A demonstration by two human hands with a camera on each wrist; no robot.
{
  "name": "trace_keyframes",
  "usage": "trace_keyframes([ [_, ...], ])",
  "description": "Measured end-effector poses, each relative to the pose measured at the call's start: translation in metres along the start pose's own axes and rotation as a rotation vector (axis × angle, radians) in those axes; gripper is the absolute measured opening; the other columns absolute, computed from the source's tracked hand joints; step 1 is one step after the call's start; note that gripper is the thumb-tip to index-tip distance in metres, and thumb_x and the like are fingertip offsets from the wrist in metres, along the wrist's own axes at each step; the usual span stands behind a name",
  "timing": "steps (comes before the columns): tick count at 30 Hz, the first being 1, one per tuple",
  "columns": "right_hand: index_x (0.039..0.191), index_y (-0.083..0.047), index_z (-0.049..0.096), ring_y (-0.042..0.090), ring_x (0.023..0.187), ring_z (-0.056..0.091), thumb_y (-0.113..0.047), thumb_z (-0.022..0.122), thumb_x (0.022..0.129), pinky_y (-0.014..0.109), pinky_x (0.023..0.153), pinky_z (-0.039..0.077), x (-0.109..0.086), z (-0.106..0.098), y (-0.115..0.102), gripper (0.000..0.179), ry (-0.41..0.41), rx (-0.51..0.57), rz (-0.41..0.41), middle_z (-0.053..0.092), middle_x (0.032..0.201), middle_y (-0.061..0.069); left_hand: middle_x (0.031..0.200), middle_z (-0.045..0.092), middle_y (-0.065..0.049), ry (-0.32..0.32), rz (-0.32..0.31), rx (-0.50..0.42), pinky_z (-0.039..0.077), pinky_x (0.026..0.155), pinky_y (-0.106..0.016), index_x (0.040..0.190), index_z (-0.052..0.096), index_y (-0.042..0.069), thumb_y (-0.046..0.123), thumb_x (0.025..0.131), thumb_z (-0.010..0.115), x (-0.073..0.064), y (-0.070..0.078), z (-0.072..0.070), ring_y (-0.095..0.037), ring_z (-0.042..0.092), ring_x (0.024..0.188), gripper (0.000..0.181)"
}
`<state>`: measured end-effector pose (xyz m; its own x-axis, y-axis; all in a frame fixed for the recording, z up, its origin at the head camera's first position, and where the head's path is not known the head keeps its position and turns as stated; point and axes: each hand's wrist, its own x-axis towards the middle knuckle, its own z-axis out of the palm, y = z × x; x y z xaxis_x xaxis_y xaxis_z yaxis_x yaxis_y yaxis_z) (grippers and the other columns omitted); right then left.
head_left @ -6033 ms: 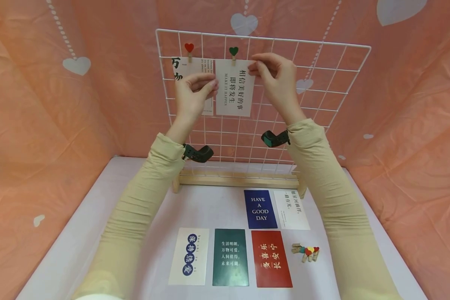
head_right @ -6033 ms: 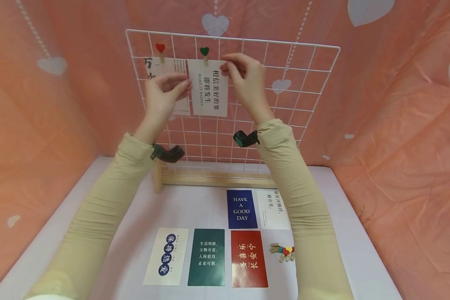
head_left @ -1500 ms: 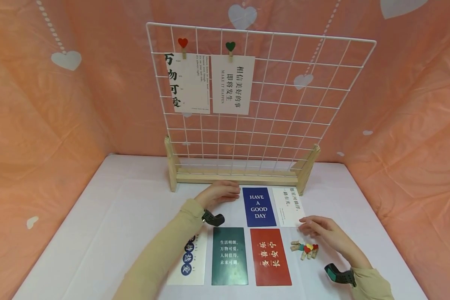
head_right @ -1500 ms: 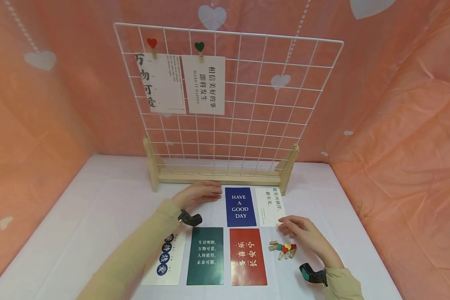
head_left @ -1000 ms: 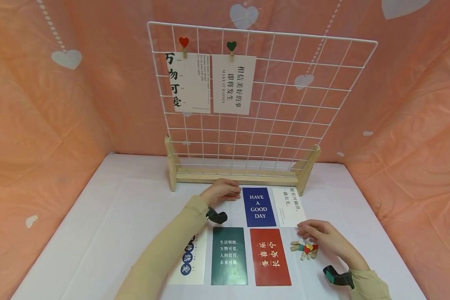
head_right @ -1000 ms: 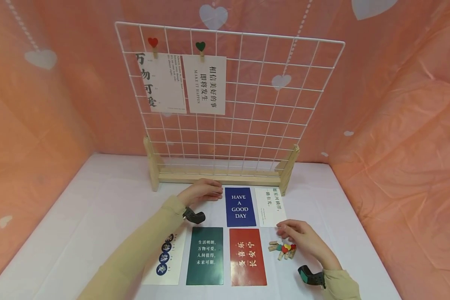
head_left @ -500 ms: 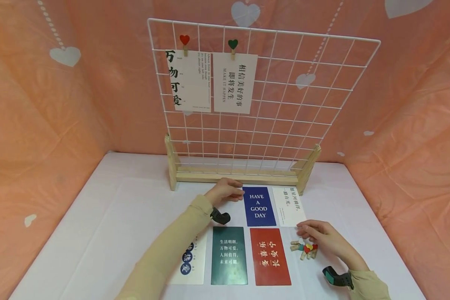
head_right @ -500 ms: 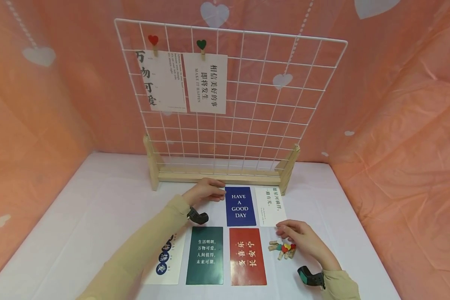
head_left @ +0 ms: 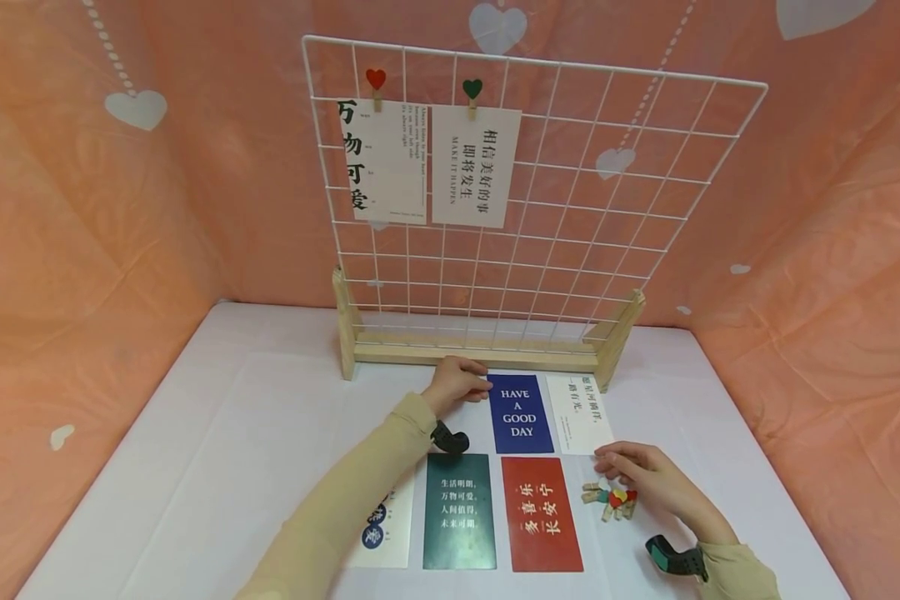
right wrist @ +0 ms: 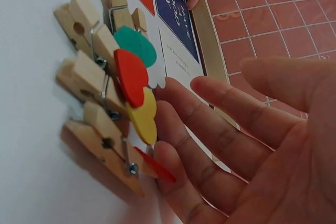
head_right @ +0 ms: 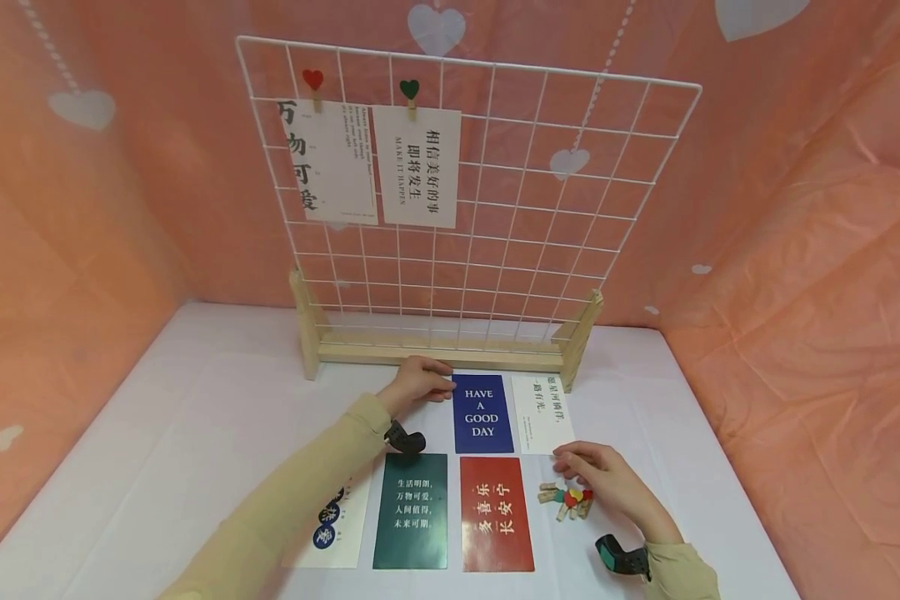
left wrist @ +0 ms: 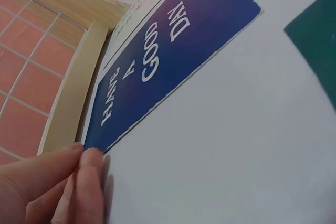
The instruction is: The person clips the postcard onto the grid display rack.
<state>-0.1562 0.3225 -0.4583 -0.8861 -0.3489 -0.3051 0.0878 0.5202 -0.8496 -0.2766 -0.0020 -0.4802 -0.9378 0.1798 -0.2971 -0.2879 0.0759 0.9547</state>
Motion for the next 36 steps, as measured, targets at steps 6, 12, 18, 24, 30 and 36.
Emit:
trace_keyframes([
  [6, 0.124, 0.003, 0.057, 0.026, 0.095, 0.059, -0.030, 0.051, 0.100, 0.025, 0.080, 0.052, 0.000, 0.002, 0.001, 0.041, 0.006, -0.007, 0.015, 0.065, 0.106, 0.013, 0.079, 0.069, -0.013, 0.050, 0.030, -0.019, 0.055, 0.053, -0.022, 0.107, 0.067, -0.007, -0.005, 0.079, 0.074, -0.003, -0.002, 0.004, -0.014, 0.065, 0.057, 0.029],
  [12, 0.124, 0.004, 0.056, 0.025, 0.094, 0.059, -0.030, 0.052, 0.100, 0.026, 0.081, 0.053, -0.001, 0.003, 0.000, 0.042, 0.004, -0.002, 0.009, 0.065, 0.107, 0.014, 0.074, 0.069, -0.011, 0.095, 0.029, 0.006, 0.054, 0.050, -0.021, 0.104, 0.069, -0.005, -0.001, 0.077, 0.078, -0.002, -0.003, 0.007, -0.013, 0.064, 0.055, 0.029],
  [18, 0.125, 0.005, 0.055, 0.025, 0.094, 0.058, -0.028, 0.052, 0.100, 0.025, 0.079, 0.052, -0.002, 0.004, 0.000, 0.041, 0.003, 0.009, 0.016, 0.065, 0.107, 0.014, 0.070, 0.068, -0.011, 0.125, 0.037, 0.029, 0.053, 0.047, -0.021, 0.101, 0.070, -0.004, -0.002, 0.072, 0.081, 0.000, -0.005, 0.009, -0.013, 0.063, 0.052, 0.031],
  [24, 0.125, 0.006, 0.055, 0.026, 0.094, 0.058, -0.027, 0.051, 0.100, 0.025, 0.077, 0.052, -0.002, 0.003, -0.001, 0.041, 0.003, -0.003, 0.003, 0.064, 0.107, 0.014, 0.071, 0.067, -0.010, 0.155, 0.038, 0.063, 0.052, 0.046, -0.021, 0.096, 0.071, 0.000, -0.004, 0.070, 0.081, 0.004, -0.007, 0.012, -0.013, 0.062, 0.050, 0.029],
  [30, 0.125, 0.005, 0.055, 0.025, 0.093, 0.058, -0.029, 0.052, 0.100, 0.024, 0.077, 0.052, -0.002, 0.003, -0.001, 0.042, 0.011, -0.010, 0.014, 0.065, 0.107, 0.013, 0.068, 0.067, -0.010, 0.160, 0.059, 0.084, 0.050, 0.045, -0.021, 0.093, 0.071, 0.000, -0.006, 0.069, 0.080, 0.006, -0.008, 0.012, -0.013, 0.060, 0.048, 0.026],
  [36, 0.124, 0.004, 0.056, 0.025, 0.093, 0.057, -0.029, 0.052, 0.100, 0.024, 0.076, 0.052, -0.001, 0.004, 0.000, 0.042, 0.012, -0.020, 0.010, 0.065, 0.106, 0.012, 0.071, 0.067, -0.009, 0.164, 0.097, 0.089, 0.050, 0.044, -0.021, 0.094, 0.069, -0.003, -0.007, 0.070, 0.080, 0.002, -0.009, 0.013, -0.014, 0.062, 0.051, 0.027],
])
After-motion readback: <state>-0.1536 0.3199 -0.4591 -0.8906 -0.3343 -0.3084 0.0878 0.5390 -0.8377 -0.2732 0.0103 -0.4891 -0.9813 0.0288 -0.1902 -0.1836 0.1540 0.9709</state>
